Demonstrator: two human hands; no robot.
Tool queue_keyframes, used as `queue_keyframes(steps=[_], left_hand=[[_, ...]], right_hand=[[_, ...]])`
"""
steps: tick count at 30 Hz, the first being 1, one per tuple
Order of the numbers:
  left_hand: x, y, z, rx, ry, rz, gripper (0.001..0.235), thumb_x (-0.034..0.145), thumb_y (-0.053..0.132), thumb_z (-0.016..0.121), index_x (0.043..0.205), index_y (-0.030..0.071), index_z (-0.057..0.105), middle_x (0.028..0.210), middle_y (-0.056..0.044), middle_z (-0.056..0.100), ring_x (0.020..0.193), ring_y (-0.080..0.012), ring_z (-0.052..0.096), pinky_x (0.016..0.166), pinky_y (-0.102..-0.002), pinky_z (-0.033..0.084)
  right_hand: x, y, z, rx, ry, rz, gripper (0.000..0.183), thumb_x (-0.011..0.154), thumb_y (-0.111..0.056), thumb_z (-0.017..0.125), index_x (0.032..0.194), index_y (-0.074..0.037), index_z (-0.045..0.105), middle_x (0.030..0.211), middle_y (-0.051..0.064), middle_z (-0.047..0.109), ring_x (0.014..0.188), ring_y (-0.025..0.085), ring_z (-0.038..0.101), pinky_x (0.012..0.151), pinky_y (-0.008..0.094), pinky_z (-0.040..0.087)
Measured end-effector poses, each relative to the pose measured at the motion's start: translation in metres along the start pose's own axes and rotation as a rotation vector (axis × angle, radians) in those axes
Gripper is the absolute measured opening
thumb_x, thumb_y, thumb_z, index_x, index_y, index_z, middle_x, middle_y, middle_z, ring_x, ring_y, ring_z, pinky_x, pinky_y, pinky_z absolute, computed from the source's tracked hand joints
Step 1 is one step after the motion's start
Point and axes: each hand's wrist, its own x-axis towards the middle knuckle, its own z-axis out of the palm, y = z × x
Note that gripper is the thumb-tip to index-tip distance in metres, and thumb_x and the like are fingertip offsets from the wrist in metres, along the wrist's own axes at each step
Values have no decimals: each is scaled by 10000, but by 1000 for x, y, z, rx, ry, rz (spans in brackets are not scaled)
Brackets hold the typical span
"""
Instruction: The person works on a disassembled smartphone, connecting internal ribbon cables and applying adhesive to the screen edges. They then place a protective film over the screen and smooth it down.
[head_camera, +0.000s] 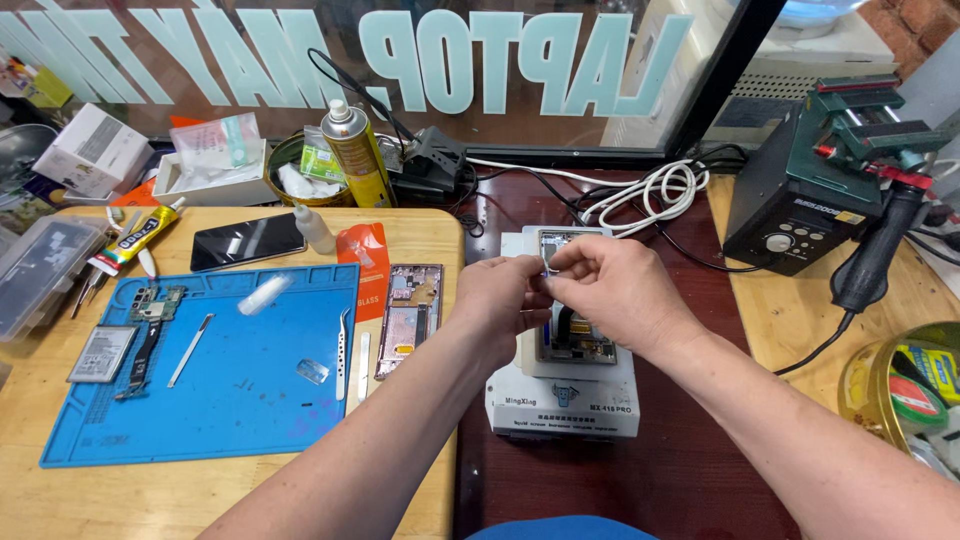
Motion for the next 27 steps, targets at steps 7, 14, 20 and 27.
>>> queue_keyframes(steps=[7, 14, 20, 27], left_hand=[[9, 6, -6, 291, 14, 156, 263, 865, 192, 717, 1062, 18, 703, 854, -67, 722, 674, -159, 673, 592, -334, 572], [13, 5, -15, 859, 68, 339, 398, 765, 233, 808, 1117, 63, 730, 919, -128, 776, 866, -248, 765, 802, -376, 590], [0, 8, -12, 919, 15, 303, 422, 783, 231, 796, 1170, 101, 692, 957, -154, 767, 942, -289, 752, 857, -409, 573], [-9, 17, -11, 948, 7, 234, 434, 796, 237, 791, 1202, 136, 673, 1027, -145, 757, 996, -302, 735, 872, -433, 569]], right_hand=[[35, 12, 10, 340, 196, 423, 172, 846, -49, 729, 1007, 5, 751, 819, 82, 754, 653, 127, 688, 571, 263, 561], [58, 13, 24, 304, 253, 562, 106, 832, -41, 737, 932, -11, 750, 776, 64, 736, 630, 107, 655, 517, 254, 504], [62, 4, 32, -195, 221, 442, 181, 748, -123, 814, 912, -46, 807, 804, 126, 765, 730, 199, 731, 691, 338, 558], [56, 7, 27, -423, 169, 216, 218, 770, -183, 792, 972, -110, 829, 912, 133, 782, 853, 276, 762, 821, 382, 586]])
